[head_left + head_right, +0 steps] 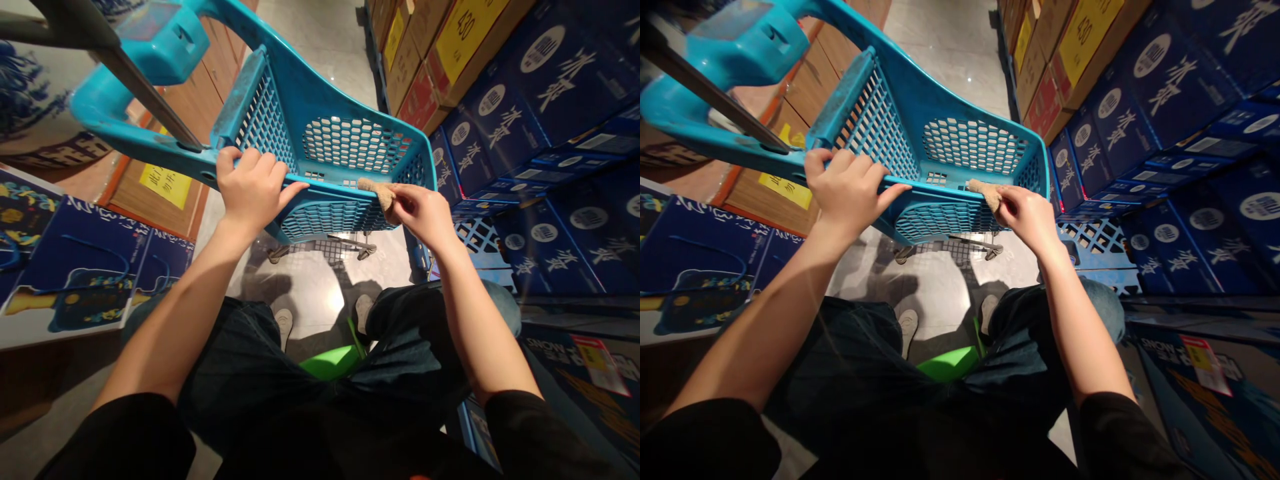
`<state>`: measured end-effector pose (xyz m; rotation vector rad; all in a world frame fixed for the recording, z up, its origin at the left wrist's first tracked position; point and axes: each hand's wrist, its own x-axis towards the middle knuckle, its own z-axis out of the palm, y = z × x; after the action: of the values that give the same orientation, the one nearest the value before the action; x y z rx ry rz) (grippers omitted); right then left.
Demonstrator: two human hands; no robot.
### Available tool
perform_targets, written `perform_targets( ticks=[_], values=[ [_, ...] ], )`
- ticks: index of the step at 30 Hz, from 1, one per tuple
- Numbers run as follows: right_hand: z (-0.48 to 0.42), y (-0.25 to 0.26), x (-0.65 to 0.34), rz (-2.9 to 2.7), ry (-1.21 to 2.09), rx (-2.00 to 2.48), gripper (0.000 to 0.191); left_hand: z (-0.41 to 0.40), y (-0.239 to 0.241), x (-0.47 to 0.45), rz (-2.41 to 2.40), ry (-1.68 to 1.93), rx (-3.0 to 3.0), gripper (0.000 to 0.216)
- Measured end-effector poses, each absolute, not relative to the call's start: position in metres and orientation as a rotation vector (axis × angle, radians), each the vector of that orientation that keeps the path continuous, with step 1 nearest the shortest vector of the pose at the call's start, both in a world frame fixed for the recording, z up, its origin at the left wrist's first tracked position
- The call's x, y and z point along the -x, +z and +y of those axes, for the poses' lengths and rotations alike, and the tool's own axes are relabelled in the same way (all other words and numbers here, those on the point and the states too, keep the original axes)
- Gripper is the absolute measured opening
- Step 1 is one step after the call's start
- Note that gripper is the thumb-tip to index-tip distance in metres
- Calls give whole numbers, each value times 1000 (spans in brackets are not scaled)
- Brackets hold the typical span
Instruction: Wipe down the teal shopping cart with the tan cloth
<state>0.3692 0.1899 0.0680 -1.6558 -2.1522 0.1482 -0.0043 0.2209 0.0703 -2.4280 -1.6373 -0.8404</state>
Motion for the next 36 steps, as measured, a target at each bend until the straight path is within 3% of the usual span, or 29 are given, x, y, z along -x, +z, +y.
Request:
perform_targets(
  ticks=[6,10,14,22,28,32,36],
  values=[
    [187,73,-385,-2027,-25,1906,26,218,70,4,-1624,-801,2446,33],
    [181,62,-351,-2088,13,1668,41,215,73,2,-1646,-784,2446,33],
    [182,61,-337,-2163,128,1502,38,217,73,0,-1692,-775,2434,37],
    [188,75,-386,-2012,-30,2001,25,221,67,2,-1620,-856,2424,34],
    [184,55,-353,-2098,40,1600,42,220,69,3,-1636,-876,2459,38],
    [187,51,-337,-2125,125,1449,38,225,65,6,-1630,-895,2470,40],
    [189,65,-352,-2088,59,1684,28,229,59,9,-1597,-895,2481,42]
  ],
)
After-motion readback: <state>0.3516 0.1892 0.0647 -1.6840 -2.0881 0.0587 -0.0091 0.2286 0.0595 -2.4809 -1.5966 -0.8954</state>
